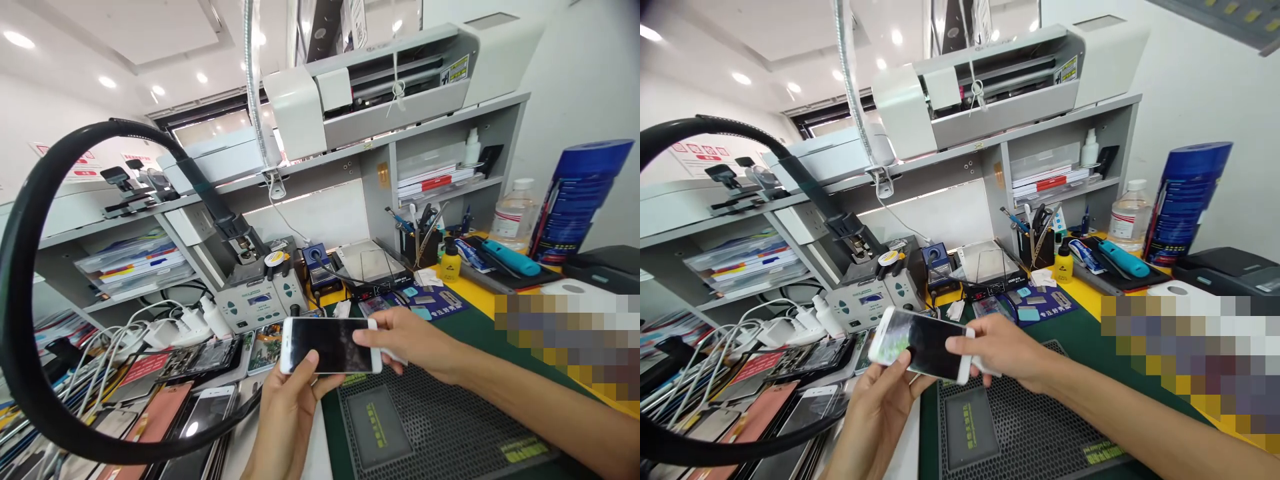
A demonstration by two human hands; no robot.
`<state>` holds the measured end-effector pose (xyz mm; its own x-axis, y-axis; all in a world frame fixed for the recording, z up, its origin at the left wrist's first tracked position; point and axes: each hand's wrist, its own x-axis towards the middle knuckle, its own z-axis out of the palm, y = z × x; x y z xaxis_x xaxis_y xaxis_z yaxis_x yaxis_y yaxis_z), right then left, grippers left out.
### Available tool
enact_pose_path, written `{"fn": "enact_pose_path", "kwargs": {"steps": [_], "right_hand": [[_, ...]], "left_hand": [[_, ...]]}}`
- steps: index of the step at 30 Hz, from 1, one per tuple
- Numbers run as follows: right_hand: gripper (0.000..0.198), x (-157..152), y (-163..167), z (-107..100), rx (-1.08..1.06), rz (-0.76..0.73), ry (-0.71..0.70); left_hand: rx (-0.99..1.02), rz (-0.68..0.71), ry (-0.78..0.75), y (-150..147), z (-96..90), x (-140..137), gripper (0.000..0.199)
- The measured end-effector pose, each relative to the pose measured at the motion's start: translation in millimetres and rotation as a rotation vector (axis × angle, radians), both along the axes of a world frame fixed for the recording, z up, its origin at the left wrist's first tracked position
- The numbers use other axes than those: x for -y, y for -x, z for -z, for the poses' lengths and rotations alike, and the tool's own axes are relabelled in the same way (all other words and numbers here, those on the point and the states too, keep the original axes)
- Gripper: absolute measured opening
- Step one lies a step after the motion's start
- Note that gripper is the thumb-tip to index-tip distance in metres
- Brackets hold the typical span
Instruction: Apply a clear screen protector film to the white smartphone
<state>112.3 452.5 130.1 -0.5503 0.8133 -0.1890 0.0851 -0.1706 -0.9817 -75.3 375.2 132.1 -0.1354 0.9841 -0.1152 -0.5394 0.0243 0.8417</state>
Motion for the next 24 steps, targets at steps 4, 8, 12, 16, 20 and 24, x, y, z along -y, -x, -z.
{"fn": "enact_pose_path", "kwargs": {"steps": [4,8,12,16,20,24], "right_hand": [[0.043,-15.4,-15.3,-11.5,0.002,0.152,-0.102],[0.045,-15.2,-19.8,-19.7,-0.016,0.144,-0.085],[0.051,-17.1,-24.2,-26.5,-0.067,0.127,-0.064],[0.047,-20.0,-30.2,-32.3,-0.121,0.363,-0.212],[0.043,-2.7,-21.0,-27.9,-0.061,0.341,-0.331],[0.034,18.6,0.2,-10.5,0.012,0.295,-0.366]], "left_hand": [[-0.134,0.082,0.128,8.7,3.4,-4.2,0.020],[-0.124,0.338,0.152,7.3,7.0,-2.1,0.021],[-0.108,0.365,0.173,-0.5,5.7,2.3,0.028],[-0.101,0.194,0.139,-2.5,4.3,2.0,0.040],[-0.036,0.126,0.132,-0.8,9.4,-2.1,0.057],[0.081,0.144,0.114,3.4,14.9,-4.9,0.061]]}}
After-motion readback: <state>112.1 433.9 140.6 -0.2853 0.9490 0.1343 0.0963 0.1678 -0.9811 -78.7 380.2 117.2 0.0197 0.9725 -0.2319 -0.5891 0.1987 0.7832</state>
